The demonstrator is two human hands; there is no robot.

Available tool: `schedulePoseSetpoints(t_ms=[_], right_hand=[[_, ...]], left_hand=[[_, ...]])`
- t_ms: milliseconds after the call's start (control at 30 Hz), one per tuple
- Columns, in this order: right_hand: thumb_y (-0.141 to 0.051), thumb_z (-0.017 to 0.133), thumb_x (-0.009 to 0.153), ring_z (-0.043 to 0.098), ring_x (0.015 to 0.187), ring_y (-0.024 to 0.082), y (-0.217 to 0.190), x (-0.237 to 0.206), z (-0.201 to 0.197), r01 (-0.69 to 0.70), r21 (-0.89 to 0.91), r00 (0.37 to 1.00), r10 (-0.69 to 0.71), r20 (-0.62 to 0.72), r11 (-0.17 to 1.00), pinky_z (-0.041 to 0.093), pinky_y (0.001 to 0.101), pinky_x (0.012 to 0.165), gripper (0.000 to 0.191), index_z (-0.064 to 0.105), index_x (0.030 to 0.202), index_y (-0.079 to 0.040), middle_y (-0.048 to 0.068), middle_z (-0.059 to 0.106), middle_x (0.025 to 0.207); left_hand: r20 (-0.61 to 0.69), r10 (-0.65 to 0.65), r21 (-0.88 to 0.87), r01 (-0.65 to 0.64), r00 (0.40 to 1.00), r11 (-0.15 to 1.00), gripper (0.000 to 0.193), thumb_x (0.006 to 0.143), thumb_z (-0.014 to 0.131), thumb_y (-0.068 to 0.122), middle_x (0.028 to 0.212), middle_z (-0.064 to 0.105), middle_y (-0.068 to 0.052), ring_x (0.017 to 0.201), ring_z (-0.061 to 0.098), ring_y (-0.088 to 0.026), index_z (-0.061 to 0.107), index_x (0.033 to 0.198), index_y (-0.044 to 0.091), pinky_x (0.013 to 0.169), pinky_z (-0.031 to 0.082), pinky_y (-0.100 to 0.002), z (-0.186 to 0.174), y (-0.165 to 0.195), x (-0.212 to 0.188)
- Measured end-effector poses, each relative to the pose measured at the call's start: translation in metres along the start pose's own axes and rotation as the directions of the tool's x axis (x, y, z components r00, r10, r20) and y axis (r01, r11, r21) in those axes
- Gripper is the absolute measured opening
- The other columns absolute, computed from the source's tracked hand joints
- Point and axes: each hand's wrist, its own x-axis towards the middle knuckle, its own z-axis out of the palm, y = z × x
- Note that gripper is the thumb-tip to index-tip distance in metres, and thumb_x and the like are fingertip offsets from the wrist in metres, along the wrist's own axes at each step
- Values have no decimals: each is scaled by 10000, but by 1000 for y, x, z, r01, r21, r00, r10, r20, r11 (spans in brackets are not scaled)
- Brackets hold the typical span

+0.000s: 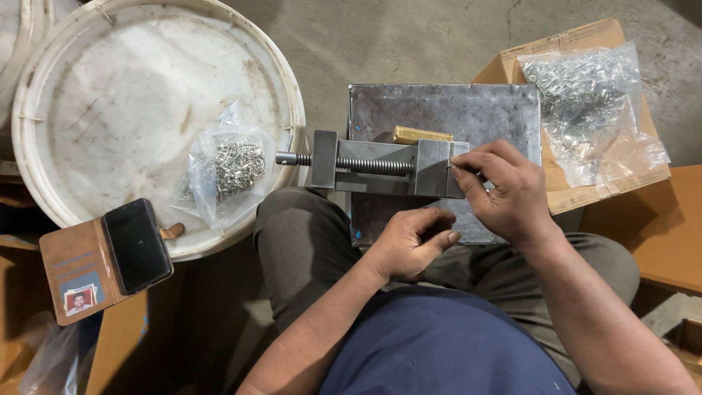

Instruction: The person sits and uses their hands to pick up and connect small metal hook-like components, placing them on a small metal workstation with a vice.

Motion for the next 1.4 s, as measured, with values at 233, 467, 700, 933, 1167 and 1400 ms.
schedulePoseSetpoints(t_ms=[233,467,700,933,1167,1400], right_hand=[[-57,752,953,704,879,221,11,-18,-1,-33,63,996,38,-75,997,565,323,761,133,741,1084,-38,111,697,1003],[-63,760,998,655,783,218,69,-71,-20,-333,135,918,354,-180,933,512,309,723,122,742,1114,-31,108,690,933],[-95,762,956,685,821,221,80,-106,-21,-338,91,928,348,-134,937,528,319,727,141,733,1088,-54,100,686,972],[-201,781,874,677,785,261,73,-86,-28,-275,-162,961,266,-70,948,539,382,694,220,781,1086,-143,54,667,919],[-258,771,914,676,808,277,74,-84,-26,-221,-240,975,208,-79,945,535,394,692,96,779,981,-190,29,649,876],[-218,763,931,670,798,289,81,-90,-24,-211,-206,976,194,-99,956,524,397,684,79,759,968,-148,45,656,889]], left_hand=[[-48,54,31,-53,997,998,343,971,714,263,1043,748,-128,932,731,-180,690,1179,-9,832,595,-300,3,-3,0],[-82,126,28,-124,989,992,241,957,733,199,884,710,-82,773,682,-160,688,1109,16,730,559,-277,11,-12,1],[-88,187,147,-173,978,974,189,949,743,162,829,681,-62,728,645,-149,687,1058,19,683,533,-289,25,-6,7],[-105,221,190,-199,970,962,206,957,740,163,923,712,-90,833,692,-178,689,1081,6,767,555,-294,40,2,9],[-97,174,217,-150,980,965,213,967,736,181,931,722,-87,825,699,-168,693,1087,10,760,562,-286,49,5,12],[-84,113,188,-96,990,978,214,978,722,192,909,716,-71,797,682,-136,697,1085,8,731,559,-266,51,6,13]])
